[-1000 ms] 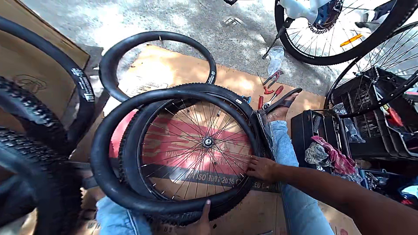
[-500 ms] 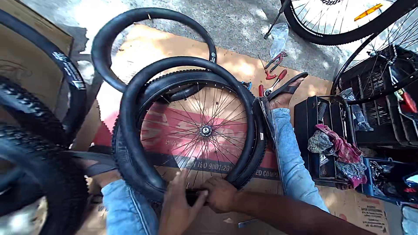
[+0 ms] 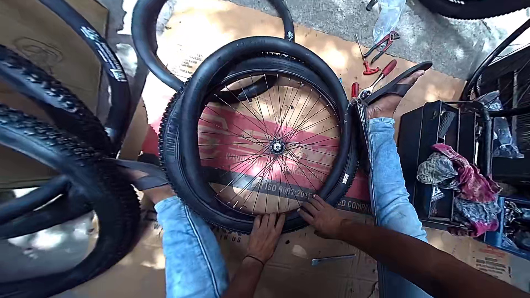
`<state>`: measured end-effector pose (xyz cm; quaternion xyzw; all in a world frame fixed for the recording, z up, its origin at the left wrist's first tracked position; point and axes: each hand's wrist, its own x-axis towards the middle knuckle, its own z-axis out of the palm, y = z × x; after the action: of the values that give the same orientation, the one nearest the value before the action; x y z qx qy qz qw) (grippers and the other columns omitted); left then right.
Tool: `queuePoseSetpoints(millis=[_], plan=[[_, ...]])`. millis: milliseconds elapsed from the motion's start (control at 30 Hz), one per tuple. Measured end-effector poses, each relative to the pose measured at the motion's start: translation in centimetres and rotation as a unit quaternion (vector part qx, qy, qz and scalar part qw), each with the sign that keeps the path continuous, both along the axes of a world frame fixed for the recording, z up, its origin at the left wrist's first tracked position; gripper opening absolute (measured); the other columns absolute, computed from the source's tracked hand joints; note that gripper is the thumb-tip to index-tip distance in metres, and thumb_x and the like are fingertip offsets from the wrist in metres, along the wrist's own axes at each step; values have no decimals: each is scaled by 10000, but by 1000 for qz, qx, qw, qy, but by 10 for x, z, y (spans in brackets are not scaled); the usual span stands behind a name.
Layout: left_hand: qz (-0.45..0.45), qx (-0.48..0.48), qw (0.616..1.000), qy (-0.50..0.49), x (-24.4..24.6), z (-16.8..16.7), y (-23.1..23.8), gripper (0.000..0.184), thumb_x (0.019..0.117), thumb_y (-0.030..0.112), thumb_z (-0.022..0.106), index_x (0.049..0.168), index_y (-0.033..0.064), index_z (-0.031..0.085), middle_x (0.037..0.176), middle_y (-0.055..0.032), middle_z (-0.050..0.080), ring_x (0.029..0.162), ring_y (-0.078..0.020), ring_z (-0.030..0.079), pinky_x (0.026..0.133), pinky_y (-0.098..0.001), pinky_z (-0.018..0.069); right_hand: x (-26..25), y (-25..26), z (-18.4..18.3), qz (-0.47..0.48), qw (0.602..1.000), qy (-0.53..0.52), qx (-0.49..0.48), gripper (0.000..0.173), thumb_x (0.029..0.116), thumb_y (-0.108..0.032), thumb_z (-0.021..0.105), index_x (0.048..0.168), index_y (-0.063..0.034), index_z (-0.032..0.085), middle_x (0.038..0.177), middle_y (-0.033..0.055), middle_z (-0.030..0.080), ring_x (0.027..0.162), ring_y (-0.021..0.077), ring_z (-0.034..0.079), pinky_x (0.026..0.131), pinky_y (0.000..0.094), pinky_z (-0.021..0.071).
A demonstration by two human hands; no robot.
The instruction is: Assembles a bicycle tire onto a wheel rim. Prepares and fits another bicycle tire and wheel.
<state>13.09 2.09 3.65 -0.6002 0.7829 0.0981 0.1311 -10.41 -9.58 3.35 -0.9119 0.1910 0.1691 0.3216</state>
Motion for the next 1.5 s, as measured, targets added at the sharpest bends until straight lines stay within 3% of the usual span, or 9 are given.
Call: queuePoseSetpoints(millis=[267,400,467,533,700,933,1067,1200,1500], plan=[[371,-90,922,64,-38,24,19,892,655,202,829,1456,-5,497,1523,-359,389,1442,-566,321,1179,-707,197,40,-23,9,-13,988,125,91,528,767,-117,785,1260,-79,599,1117,185,681,962,406,683,739,622,545],[782,-105,495,363,-69,49,8,1156,876,326,804,1626,29,-25,1678,-258,100,1534,-382,218,1211,-514,296,57,-11,17,-76,988,73,109,502,777,-173,782,1255,-122,636,1226,149,623,1005,367,665,732,594,556],[811,-98,247,521,-68,33,-6,800,992,434,639,1612,193,196,1584,-153,391,1394,-317,460,1068,-550,446,77,-6,32,-107,985,47,128,489,813,-209,769,1274,-127,632,1219,143,656,1055,362,667,795,603,547],[779,-139,191,581,-52,12,-17,571,1006,362,634,1483,125,427,1269,-174,634,1078,-288,664,886,-498,573,97,3,45,-158,974,26,162,485,833,-222,766,1291,-136,631,1221,130,671,1087,338,668,848,586,545],[723,-203,247,613,7,-5,-22,403,969,87,658,1342,3,531,1096,-171,690,952,-244,704,843,-450,611,115,2,55,-366,902,-45,224,449,853,-229,736,1289,-169,645,1233,49,673,1100,196,668,955,431,561],[679,-168,237,675,1,-14,-4,304,1027,180,561,1302,52,540,1107,-106,704,1012,-182,702,896,-385,606,-27,-58,16,-54,989,-101,-92,276,1028,-341,574,1266,-319,711,1301,20,656,1359,240,525,1208,512,354],[730,-228,553,332,-27,22,-14,1028,904,403,765,1599,-37,149,1614,-268,292,1499,-336,328,1222,-437,318,-48,-97,-2,49,987,-117,-97,332,997,-247,628,1298,-369,694,1314,26,657,1246,253,594,1114,484,448],[396,-44,903,158,-87,36,-4,1263,620,729,816,1535,-36,401,1580,-325,350,1492,-495,298,1218,-681,174,-29,-95,-14,-23,994,-103,-23,234,1007,-186,603,1147,-257,776,1173,17,714,1158,226,636,1051,443,486],[207,-91,973,55,-95,-34,-9,615,666,270,887,1235,127,703,1141,-156,692,1086,-370,656,1068,-593,430,-48,-57,-16,25,996,-38,-75,755,865,-624,682,1438,-148,558,1532,130,493,1475,324,392,1271,519,200]])
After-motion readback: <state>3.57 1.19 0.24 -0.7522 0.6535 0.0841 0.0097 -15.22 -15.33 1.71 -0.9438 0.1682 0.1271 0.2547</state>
